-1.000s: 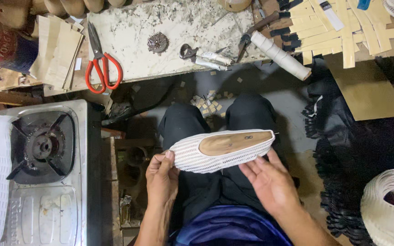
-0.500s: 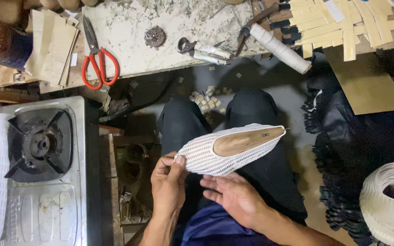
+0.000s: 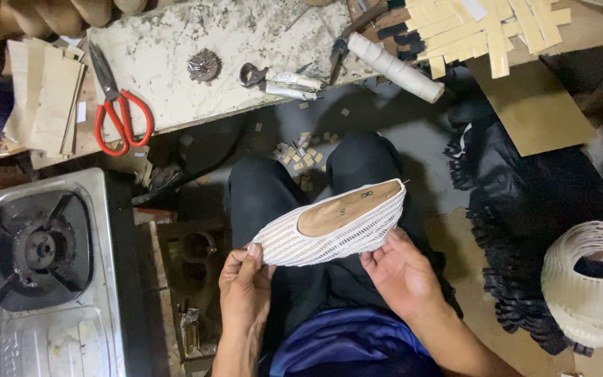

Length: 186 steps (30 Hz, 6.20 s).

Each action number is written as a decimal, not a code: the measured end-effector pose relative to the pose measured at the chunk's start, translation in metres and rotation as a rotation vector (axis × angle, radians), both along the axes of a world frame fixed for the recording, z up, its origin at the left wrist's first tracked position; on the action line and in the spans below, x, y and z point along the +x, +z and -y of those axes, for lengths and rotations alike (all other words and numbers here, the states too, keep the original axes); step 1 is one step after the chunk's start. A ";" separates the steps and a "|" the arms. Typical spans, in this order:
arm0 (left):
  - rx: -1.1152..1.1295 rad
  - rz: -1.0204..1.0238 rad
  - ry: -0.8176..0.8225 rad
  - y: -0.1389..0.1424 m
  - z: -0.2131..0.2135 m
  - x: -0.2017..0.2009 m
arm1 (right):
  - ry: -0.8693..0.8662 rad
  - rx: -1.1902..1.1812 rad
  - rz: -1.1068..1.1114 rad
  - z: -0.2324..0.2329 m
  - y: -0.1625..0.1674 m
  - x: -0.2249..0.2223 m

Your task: The person sits at a workbench and works on a woven shoe upper fitted over a wooden last. They hold the shoe on their lap, use a small hammer to tap and set the upper, and use pliers to grip and tuck the material edges around the last, turning the shoe to work around its sides.

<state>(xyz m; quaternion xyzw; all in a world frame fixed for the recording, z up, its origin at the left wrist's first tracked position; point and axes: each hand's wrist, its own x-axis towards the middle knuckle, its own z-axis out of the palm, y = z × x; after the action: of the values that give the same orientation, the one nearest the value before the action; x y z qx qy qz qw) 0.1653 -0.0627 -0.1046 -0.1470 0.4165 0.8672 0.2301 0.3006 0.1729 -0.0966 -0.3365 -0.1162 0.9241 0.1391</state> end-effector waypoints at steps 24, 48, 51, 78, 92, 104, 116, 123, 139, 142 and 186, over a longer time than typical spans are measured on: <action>0.038 -0.075 -0.096 0.061 -0.027 0.017 | 0.143 2.549 -0.141 0.027 0.089 -0.052; -0.238 -0.437 -0.487 0.083 -0.056 -0.040 | 0.702 1.029 -0.001 -0.009 0.043 -0.095; -0.259 -0.399 -0.418 0.071 -0.057 -0.038 | 0.638 1.024 -0.059 -0.005 0.032 -0.092; -0.209 -0.336 -0.371 0.027 -0.053 -0.074 | 0.385 2.786 -0.025 -0.057 0.111 -0.305; -0.161 -0.317 -0.353 0.009 -0.063 -0.080 | 0.232 2.192 -0.154 -0.096 0.126 -0.248; -0.392 -0.491 -0.439 0.065 -0.085 -0.042 | 0.465 1.058 -0.294 -0.072 0.204 -0.083; -0.553 -0.690 -0.428 0.108 -0.085 0.000 | 1.381 1.006 0.267 -0.066 0.192 -0.046; -0.586 -1.165 -0.306 0.121 -0.086 0.021 | 1.639 1.020 0.450 -0.067 0.226 -0.054; -0.622 -1.215 -0.335 0.125 -0.089 0.025 | 1.714 1.157 0.597 -0.058 0.236 -0.060; -0.615 -1.173 -0.316 0.119 -0.093 0.012 | 1.470 1.482 0.518 -0.044 0.215 -0.049; -0.731 -1.135 -0.664 0.120 -0.068 -0.045 | 1.167 1.358 0.383 -0.008 0.147 -0.046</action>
<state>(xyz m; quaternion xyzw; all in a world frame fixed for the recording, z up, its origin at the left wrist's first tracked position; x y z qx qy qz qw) 0.1200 0.0051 0.0152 0.3889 0.7550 0.5013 0.1658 0.2549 0.1809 0.0505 -0.2176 -0.8074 0.5091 -0.2037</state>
